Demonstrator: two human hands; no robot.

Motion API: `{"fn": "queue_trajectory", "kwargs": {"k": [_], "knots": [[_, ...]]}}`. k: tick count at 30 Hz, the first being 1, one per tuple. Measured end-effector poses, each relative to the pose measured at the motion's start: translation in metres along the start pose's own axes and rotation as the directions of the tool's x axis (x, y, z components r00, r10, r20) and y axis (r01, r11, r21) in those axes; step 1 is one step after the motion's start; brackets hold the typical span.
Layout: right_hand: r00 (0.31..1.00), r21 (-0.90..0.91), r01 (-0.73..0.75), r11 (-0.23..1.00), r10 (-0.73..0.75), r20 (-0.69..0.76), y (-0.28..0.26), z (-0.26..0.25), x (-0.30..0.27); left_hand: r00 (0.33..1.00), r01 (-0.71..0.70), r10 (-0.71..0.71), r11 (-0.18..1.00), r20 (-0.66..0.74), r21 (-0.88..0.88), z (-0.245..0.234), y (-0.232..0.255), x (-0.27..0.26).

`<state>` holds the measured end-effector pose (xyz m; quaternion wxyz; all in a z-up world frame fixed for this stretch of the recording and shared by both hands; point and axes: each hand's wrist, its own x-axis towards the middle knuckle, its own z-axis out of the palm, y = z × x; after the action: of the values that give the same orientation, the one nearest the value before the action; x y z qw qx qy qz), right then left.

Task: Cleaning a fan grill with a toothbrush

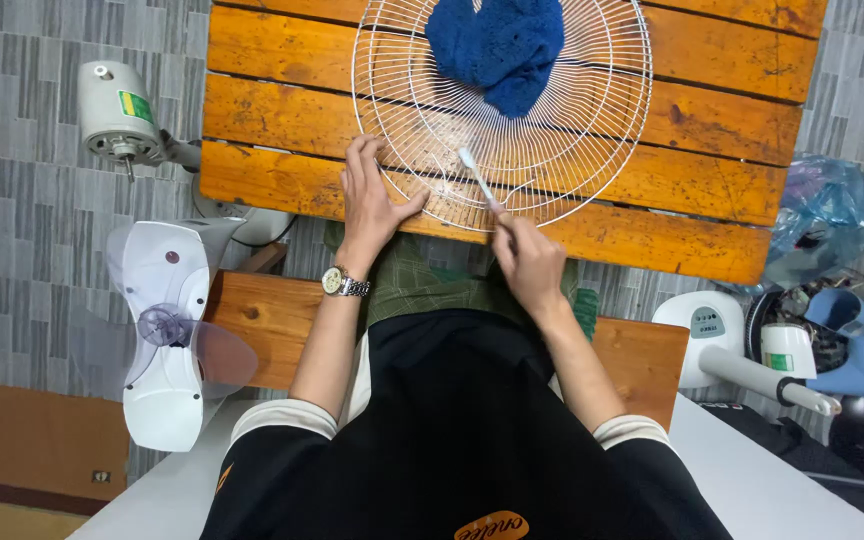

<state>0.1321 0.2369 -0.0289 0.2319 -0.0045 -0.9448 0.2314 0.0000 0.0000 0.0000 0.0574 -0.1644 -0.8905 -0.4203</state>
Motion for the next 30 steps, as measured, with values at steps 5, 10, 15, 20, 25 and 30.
{"fn": "queue_trajectory", "kwargs": {"k": [5,10,15,20,25,30], "knots": [[0.996,0.0,0.067,0.998,-0.066,0.053,-0.004,0.002,0.006,1.0,0.007,-0.007,1.0,0.004,0.0,-0.006,0.008,0.001],[0.995,-0.054,0.05,0.997,-0.045,0.083,0.024,-0.031,-0.006,1.0,0.023,-0.023,1.0,0.005,-0.02,-0.006,0.007,0.002],[0.984,-0.089,0.08,0.993,-0.064,0.165,0.043,-0.075,-0.007,1.0,-0.008,0.008,1.0,-0.008,-0.007,-0.003,0.002,0.001],[0.991,-0.137,0.108,0.985,-0.096,0.089,0.041,-0.038,0.011,1.0,-0.007,0.006,1.0,-0.022,-0.011,0.002,-0.004,0.0],[0.996,-0.095,0.075,0.993,-0.071,0.048,0.006,-0.049,0.025,0.999,-0.007,0.006,1.0,-0.037,-0.018,-0.001,-0.001,-0.001],[0.99,-0.1,-0.008,0.995,0.022,0.139,0.0,-0.064,-0.006,0.999,-0.01,0.01,1.0,-0.035,-0.024,-0.003,0.001,-0.001]]}}
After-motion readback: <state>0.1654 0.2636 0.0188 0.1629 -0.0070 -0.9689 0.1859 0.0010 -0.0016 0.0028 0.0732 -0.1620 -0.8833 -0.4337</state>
